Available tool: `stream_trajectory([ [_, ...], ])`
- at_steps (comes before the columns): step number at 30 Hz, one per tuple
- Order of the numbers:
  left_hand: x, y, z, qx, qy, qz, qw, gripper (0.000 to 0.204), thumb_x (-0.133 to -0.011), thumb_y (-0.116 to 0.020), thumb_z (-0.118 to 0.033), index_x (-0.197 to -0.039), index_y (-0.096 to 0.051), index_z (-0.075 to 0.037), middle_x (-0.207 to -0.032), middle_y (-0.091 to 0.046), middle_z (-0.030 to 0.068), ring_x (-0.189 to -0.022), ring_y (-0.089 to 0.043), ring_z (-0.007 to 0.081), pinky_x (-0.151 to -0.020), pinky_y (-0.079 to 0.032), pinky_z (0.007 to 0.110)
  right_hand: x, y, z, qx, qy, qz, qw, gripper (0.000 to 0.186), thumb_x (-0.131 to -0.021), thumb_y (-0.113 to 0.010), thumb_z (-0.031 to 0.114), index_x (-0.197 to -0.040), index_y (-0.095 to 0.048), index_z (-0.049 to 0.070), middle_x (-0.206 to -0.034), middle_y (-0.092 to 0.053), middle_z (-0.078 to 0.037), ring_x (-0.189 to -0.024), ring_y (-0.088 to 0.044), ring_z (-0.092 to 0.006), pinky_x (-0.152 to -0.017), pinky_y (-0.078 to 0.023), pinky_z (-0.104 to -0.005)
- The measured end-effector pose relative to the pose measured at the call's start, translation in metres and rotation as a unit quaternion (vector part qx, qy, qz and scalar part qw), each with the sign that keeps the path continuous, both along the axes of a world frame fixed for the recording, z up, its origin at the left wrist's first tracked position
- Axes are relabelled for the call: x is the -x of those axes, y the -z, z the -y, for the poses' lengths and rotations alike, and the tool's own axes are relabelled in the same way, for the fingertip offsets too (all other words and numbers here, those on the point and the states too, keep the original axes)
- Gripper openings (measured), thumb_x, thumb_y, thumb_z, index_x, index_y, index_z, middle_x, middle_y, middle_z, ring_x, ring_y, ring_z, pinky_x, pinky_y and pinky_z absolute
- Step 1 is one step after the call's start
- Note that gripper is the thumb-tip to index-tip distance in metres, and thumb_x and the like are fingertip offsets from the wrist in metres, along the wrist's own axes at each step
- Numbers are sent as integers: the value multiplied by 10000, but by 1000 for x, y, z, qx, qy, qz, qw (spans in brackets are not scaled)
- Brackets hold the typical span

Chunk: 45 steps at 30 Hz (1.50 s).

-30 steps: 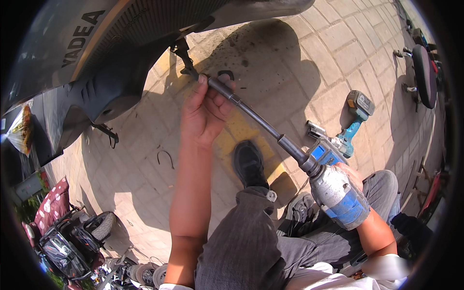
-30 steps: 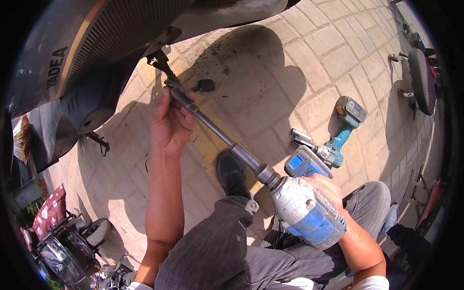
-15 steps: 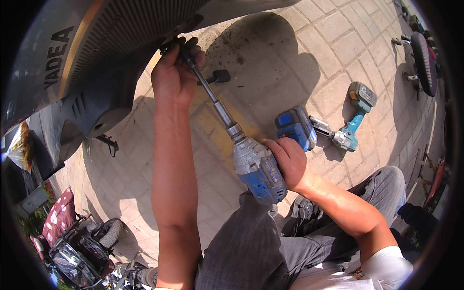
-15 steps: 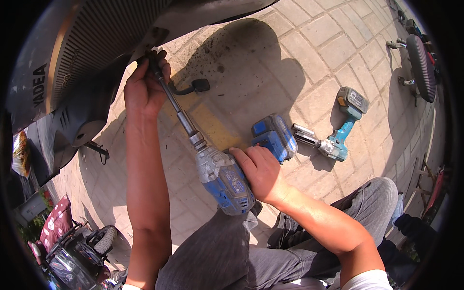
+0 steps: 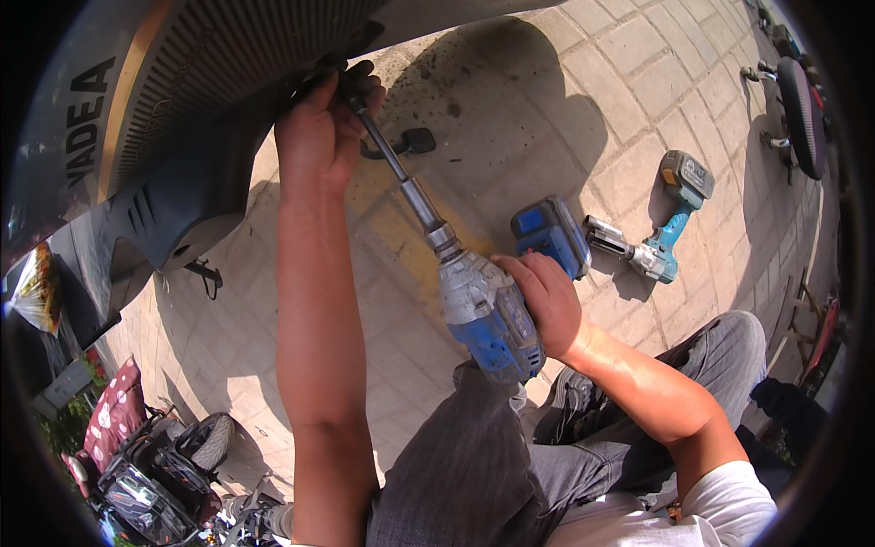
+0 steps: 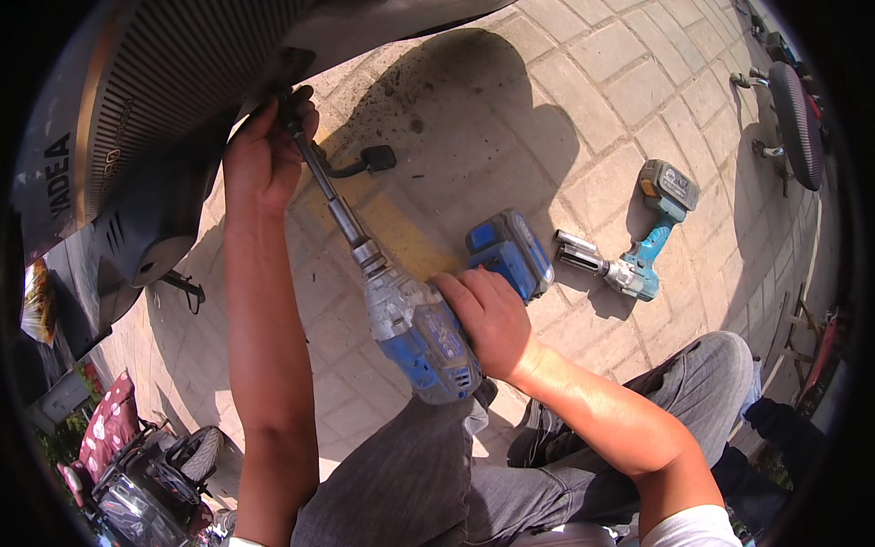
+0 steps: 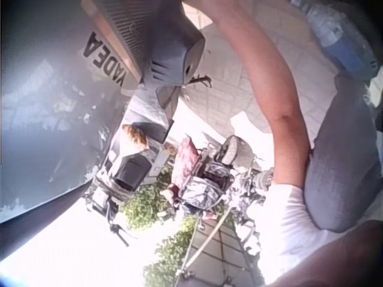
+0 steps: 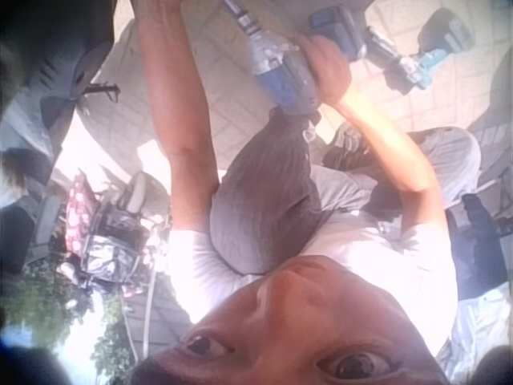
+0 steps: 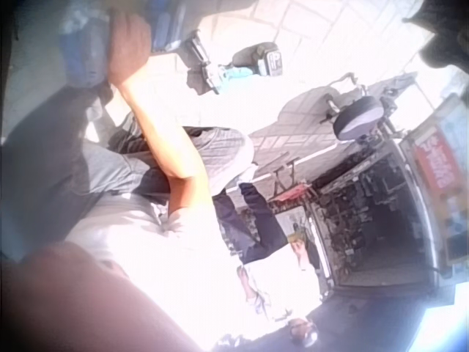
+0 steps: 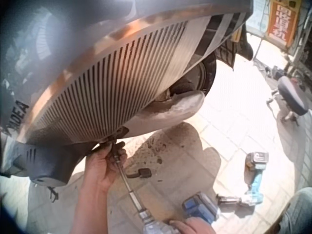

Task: The person removes a side panel from a scooter, then uses a cordless impact driver to fasten screws into the scooter body. They also manually adjust a cable or wire near the rear wheel area and reattach the side panel.

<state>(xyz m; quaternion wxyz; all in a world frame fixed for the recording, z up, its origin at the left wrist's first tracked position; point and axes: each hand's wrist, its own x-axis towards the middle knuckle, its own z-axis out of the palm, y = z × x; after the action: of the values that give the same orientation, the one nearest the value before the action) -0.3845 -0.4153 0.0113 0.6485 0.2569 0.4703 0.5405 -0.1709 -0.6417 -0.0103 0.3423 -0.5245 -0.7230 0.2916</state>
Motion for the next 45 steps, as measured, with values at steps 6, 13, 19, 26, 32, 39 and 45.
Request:
stream_trajectory([
  [6,-6,-6,0,-10,-2,-32,999,219,-990,-488,-132,-1137,-537,23,-1111,-633,231,-843,-656,259,-627,-533,317,3,-1,0,23,-2,-57,998,482,-732,-677,157,-1172,-566,-4,-914,-570,-141,-826,-579,-343,-730,-471,-403],
  [13,-18,-5,13,7,-36,90,995,110,-951,-546,-88,-1052,-550,-45,-826,-547,78,-608,-469,133,-483,-370,272,7,13,-3,-37,-25,41,998,502,-715,-676,146,-1178,-567,-15,-925,-587,-144,-828,-578,-341,-774,-466,-413],
  [19,-37,-14,17,7,-108,-39,993,67,-913,-555,-70,-972,-544,-40,-784,-528,66,-570,-447,119,-461,-350,271,-1,30,-3,67,-41,-76,994,461,-756,-670,138,-1185,-564,2,-1015,-575,-146,-940,-583,-337,-864,-467,-399],
  [26,-46,-11,19,-17,-122,-59,991,159,-913,-547,-68,-1056,-549,-1,-881,-598,106,-639,-519,157,-529,-454,320,5,71,9,381,-33,-418,824,341,-896,-639,132,-1214,-553,43,-1135,-605,-66,-1006,-608,-199,-907,-471,-286],
  [32,-5,10,-1,-30,-162,194,967,292,-971,-439,-137,-1203,-516,25,-1153,-576,194,-1074,-541,317,-959,-442,469,-3,38,-7,61,-41,-81,994,455,-780,-663,142,-1203,-553,14,-1039,-563,-153,-944,-569,-340,-887,-447,-394],
  [39,11,28,-10,-73,-119,196,971,348,-1025,-387,-220,-1281,-457,4,-1287,-504,214,-1210,-494,368,-1070,-392,534,-6,34,-13,24,-36,-25,999,489,-762,-665,181,-1208,-552,15,-997,-572,-153,-963,-561,-349,-886,-446,-415],
  [45,0,26,-13,-98,-148,84,981,328,-1045,-349,-211,-1279,-456,-7,-1286,-506,194,-1176,-519,343,-1016,-465,515,-13,52,-4,105,-60,-135,983,546,-772,-661,193,-1266,-518,8,-1090,-558,-188,-1044,-538,-385,-912,-443,-427],
])
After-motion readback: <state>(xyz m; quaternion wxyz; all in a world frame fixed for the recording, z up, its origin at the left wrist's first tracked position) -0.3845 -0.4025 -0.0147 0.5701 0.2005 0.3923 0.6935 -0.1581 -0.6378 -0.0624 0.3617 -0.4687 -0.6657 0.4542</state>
